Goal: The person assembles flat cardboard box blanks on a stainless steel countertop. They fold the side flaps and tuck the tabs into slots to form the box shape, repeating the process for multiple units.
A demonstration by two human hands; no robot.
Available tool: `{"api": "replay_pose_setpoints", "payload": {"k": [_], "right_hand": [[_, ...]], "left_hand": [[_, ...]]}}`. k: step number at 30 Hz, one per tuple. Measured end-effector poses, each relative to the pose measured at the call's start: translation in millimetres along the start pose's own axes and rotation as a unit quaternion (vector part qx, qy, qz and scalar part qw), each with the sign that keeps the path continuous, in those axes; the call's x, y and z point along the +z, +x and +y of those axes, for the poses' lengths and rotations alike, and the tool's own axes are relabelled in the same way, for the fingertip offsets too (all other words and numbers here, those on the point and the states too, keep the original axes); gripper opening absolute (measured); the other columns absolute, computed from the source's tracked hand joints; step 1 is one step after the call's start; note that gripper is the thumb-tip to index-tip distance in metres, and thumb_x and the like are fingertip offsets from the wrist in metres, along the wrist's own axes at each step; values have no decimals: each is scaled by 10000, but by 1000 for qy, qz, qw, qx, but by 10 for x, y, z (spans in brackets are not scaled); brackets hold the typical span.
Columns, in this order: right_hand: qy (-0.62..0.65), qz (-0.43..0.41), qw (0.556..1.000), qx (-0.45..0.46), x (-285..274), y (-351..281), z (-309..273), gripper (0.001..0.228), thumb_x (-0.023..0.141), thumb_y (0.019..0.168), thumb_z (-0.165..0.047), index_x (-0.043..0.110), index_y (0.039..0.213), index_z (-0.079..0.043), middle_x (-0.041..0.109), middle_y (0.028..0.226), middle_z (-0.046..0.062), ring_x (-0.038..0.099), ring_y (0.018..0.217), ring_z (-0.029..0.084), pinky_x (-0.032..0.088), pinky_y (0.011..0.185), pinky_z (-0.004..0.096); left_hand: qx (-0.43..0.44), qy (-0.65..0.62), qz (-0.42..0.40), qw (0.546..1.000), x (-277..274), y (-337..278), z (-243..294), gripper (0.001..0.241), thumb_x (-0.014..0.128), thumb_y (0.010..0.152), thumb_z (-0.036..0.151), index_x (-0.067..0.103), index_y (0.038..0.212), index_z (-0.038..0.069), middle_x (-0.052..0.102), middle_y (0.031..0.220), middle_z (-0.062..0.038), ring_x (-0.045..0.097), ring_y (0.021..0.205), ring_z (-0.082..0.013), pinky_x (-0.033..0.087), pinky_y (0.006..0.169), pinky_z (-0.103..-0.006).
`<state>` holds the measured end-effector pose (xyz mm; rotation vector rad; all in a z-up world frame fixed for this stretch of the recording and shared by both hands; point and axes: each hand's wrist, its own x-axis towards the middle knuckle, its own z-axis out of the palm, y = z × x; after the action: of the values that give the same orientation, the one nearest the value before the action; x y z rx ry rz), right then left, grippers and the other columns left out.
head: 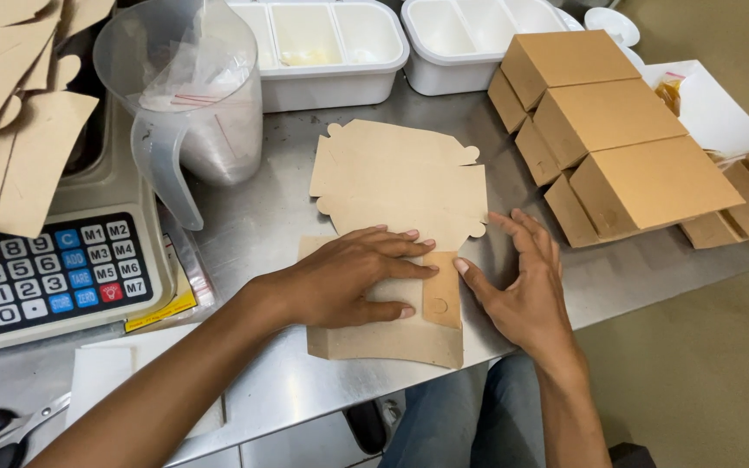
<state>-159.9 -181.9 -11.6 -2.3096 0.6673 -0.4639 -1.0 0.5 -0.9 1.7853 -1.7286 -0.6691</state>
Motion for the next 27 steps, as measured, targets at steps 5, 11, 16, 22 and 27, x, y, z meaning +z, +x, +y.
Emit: {"api": "replay_pose_setpoints", "payload": {"k": [5,11,16,22,27], "right_hand": [[2,-1,1000,5,13,84,50,696,837,858,-269,552,1454,-49,419,1478,299,269,1506,504,127,1207,642],[7,-1,1000,8,31,146,53,678,826,869,-259,551,1453,-51,411,1481,298,258,1508,496,120,1209,634],[9,3,1000,4,33,146,41,671,827,872,-276,558,1443,-49,408,1490,296,249,1509,496,117,1208,635],[20,11,1000,-9,13,107,63,636,815,882,-261,572,1423,-31,426,1481,297,268,1503,506,139,1212,647],[83,16,996,-31,-15,52,80,612,781,896,-187,549,1435,-11,444,1463,313,266,1503,538,171,1209,665]], "left_hand": [[-1,-1,-1,1000,3,-1,-11,511,696,936,214,626,1419,65,516,1550,-236,379,1504,-423,158,1254,-576],[3,-6,1,1000,-10,-6,-2,508,702,930,209,633,1410,60,530,1534,-244,387,1497,-434,162,1250,-584],[3,-9,5,1000,-7,-4,-4,503,708,929,204,639,1403,53,535,1526,-253,391,1491,-440,164,1247,-590],[8,-9,3,1000,-7,0,-10,512,700,935,213,628,1416,54,524,1537,-254,382,1497,-443,157,1249,-589],[5,-2,0,1000,-4,-11,-23,512,697,943,223,624,1423,60,517,1543,-251,377,1501,-437,160,1251,-585]]}}
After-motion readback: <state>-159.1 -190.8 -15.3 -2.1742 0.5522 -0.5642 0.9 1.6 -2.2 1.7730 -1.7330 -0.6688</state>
